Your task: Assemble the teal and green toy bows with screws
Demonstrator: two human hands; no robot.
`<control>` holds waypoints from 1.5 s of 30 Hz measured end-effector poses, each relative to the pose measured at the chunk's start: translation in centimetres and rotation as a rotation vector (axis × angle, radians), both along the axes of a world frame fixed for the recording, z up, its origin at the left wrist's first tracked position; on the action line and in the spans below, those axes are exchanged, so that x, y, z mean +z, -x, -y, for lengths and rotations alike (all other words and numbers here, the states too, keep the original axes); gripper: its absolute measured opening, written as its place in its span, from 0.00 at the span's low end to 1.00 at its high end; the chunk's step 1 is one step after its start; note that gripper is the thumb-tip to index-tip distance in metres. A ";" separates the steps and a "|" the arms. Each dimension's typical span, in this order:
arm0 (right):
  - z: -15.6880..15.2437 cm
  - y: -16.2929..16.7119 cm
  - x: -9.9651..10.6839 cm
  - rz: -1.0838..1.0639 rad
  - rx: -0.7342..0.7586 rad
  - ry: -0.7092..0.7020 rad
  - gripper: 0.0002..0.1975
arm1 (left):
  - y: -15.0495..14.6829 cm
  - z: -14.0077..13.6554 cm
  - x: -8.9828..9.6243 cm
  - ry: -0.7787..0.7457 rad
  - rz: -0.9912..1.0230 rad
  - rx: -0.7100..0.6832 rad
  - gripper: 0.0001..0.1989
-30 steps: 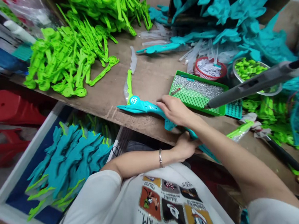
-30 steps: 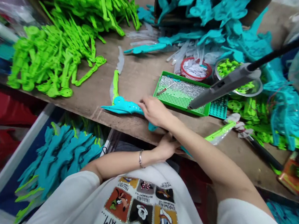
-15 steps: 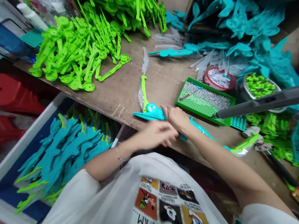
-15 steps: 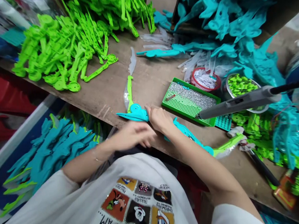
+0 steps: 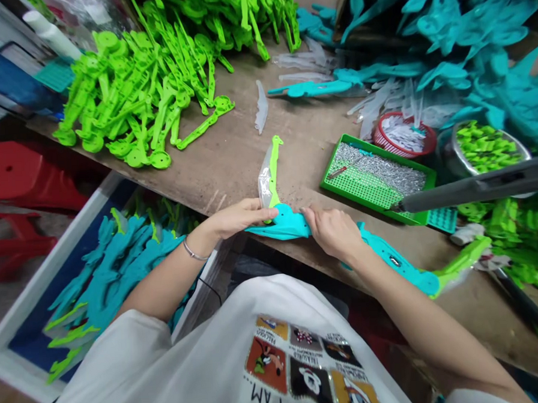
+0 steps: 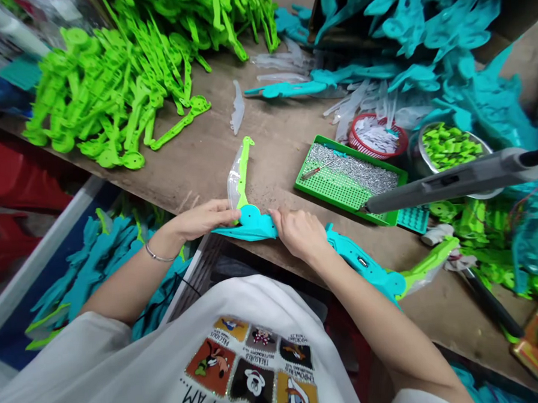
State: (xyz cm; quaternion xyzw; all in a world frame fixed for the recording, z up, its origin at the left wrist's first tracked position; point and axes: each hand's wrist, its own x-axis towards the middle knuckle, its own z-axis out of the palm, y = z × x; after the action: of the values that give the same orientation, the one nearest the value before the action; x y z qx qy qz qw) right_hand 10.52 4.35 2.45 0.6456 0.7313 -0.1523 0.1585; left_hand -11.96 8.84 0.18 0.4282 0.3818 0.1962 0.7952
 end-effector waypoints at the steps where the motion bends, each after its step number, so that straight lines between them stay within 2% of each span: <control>1: 0.0 -0.1 0.0 -0.003 -0.005 -0.002 0.29 | -0.2 0.0 0.1 -0.018 -0.014 -0.007 0.20; 5: -0.3 0.1 0.6 -0.023 -0.034 0.005 0.30 | -0.7 0.3 -0.2 -0.022 -0.032 0.066 0.19; 11: -0.6 2.3 1.4 -0.090 -0.142 0.016 0.35 | -1.3 1.7 -0.3 -0.065 -0.013 0.152 0.25; 16: -0.1 3.1 0.6 -0.094 -0.171 -0.013 0.38 | -1.1 2.6 -0.8 -0.143 -0.050 0.154 0.24; 24: 0.1 3.2 0.8 -0.060 -0.140 0.005 0.34 | -1.1 3.2 -1.7 -0.110 -0.018 0.151 0.21; 27: 0.5 2.9 1.0 -0.101 -0.133 -0.010 0.34 | -0.6 3.3 -1.4 -0.129 -0.005 0.096 0.19; 32: 1.3 2.1 1.0 -0.199 -0.129 -0.055 0.36 | 1.2 2.4 -1.1 -0.080 0.177 -0.180 0.16; 39: 1.6 1.9 1.1 -0.267 -0.123 -0.062 0.36 | 1.5 2.0 -0.8 -0.060 0.162 -0.143 0.30; 45: 1.1 1.9 1.1 -0.269 -0.143 -0.068 0.35 | 1.6 2.1 -0.8 -0.006 0.131 -0.091 0.54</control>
State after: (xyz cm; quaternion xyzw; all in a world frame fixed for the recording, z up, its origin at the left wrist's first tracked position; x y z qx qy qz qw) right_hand 8.58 3.20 3.60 0.6749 0.7027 -0.2235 0.0261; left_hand -13.52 6.72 -0.60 0.4341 0.3086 0.1885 0.8251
